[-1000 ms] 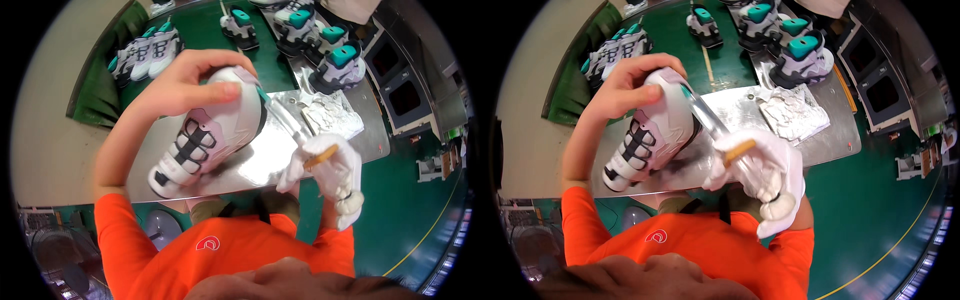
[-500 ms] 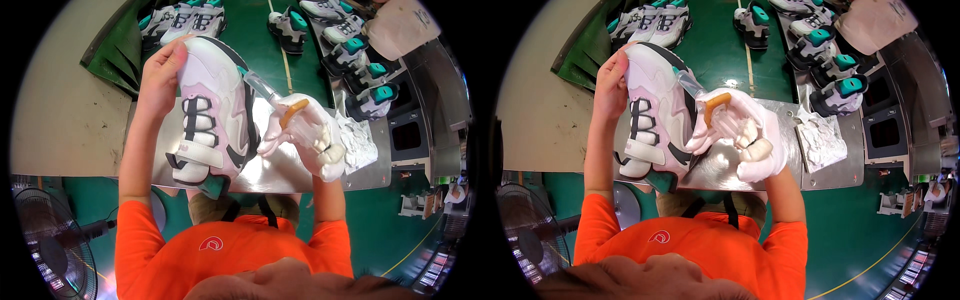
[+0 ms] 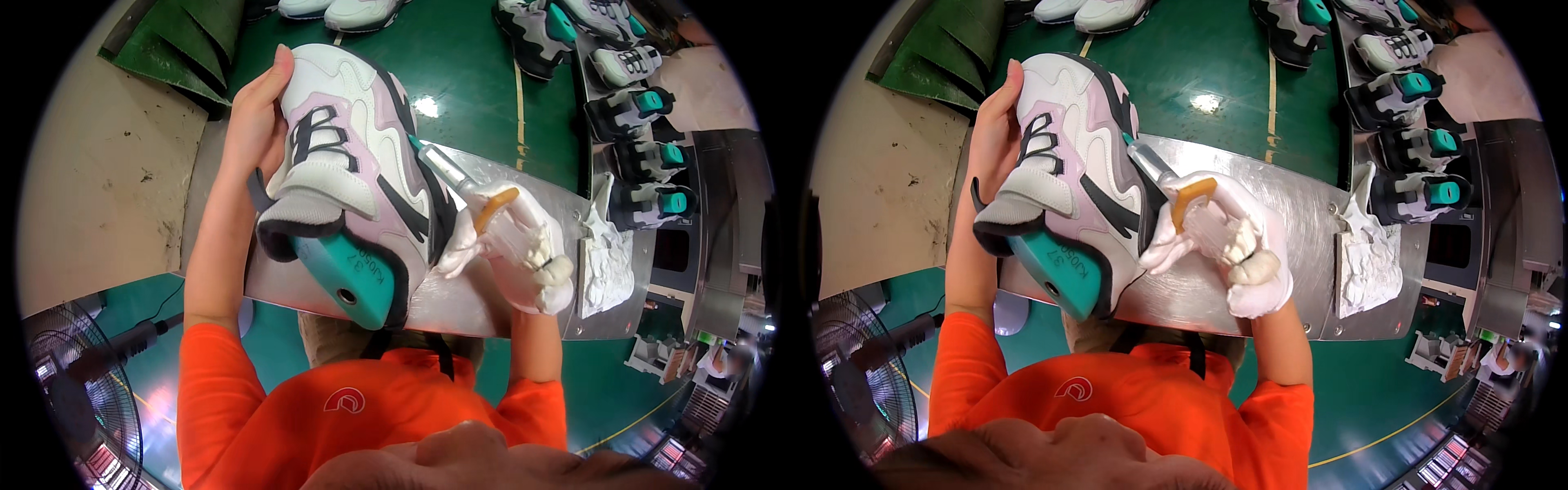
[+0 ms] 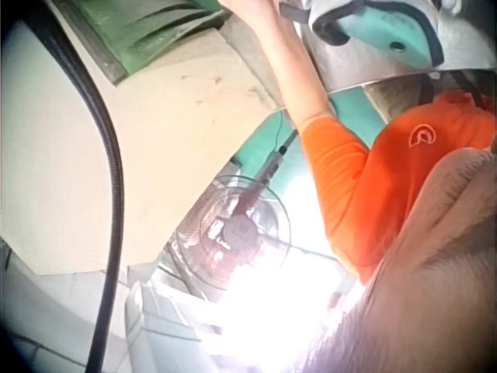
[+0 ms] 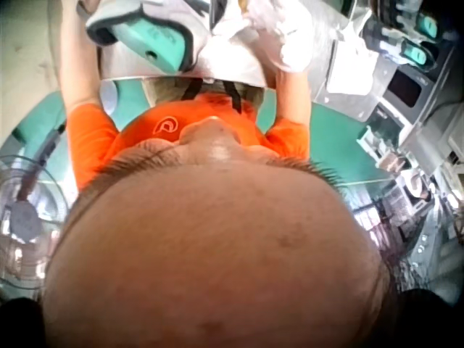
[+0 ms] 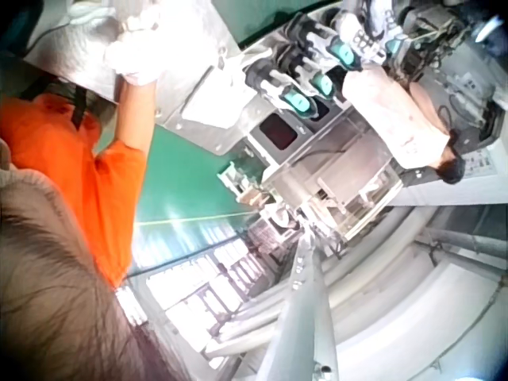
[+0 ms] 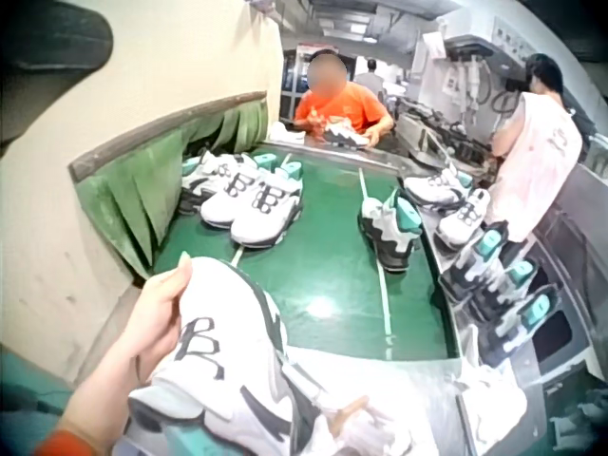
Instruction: The person uses a syringe to apply a white substance to the seams and surfaces of white and teal sneakers. They rotate the shoe to access different areas, then place it on a metal table and repeat the process with another shoe from a nearby pile.
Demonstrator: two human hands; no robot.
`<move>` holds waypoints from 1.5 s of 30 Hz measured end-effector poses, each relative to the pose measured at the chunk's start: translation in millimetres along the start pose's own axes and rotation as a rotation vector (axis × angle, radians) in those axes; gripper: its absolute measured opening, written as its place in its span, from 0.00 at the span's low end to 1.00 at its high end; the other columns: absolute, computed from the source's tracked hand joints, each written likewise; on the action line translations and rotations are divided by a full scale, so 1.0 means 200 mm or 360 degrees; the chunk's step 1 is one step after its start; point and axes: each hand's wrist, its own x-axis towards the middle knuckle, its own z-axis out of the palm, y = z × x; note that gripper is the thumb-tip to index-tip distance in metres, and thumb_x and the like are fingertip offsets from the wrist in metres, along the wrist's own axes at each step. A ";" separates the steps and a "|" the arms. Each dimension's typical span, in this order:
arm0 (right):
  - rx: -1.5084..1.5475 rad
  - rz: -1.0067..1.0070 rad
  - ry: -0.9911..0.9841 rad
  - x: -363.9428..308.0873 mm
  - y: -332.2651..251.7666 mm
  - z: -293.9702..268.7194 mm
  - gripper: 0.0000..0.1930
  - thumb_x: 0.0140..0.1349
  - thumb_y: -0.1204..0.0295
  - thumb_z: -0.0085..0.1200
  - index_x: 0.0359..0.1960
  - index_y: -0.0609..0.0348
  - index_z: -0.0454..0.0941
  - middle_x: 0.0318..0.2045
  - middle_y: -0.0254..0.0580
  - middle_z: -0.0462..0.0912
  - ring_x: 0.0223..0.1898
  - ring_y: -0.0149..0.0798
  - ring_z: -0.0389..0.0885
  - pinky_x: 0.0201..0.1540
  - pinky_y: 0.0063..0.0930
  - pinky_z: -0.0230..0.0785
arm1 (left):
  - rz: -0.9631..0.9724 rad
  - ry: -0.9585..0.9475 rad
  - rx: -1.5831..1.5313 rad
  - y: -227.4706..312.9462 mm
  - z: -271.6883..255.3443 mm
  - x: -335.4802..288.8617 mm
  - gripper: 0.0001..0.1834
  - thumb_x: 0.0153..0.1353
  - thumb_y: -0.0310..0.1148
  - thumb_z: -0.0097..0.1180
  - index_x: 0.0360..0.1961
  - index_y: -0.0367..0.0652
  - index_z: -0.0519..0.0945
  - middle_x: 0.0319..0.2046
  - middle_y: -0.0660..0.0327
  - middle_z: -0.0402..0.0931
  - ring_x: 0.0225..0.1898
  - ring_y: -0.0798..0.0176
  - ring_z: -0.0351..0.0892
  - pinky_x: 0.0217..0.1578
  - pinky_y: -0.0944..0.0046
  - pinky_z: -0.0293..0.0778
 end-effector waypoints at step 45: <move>-0.1015 -0.0764 0.1515 -0.78 0.19 -0.34 0.44 0.39 0.79 0.66 0.61 0.60 0.56 0.48 0.46 0.66 0.47 0.45 0.78 0.50 0.39 0.75 | 0.0736 0.0694 0.3034 -0.17 0.35 0.38 0.28 0.61 0.40 0.58 0.56 0.34 0.67 0.44 0.46 0.74 0.38 0.43 0.77 0.38 0.54 0.77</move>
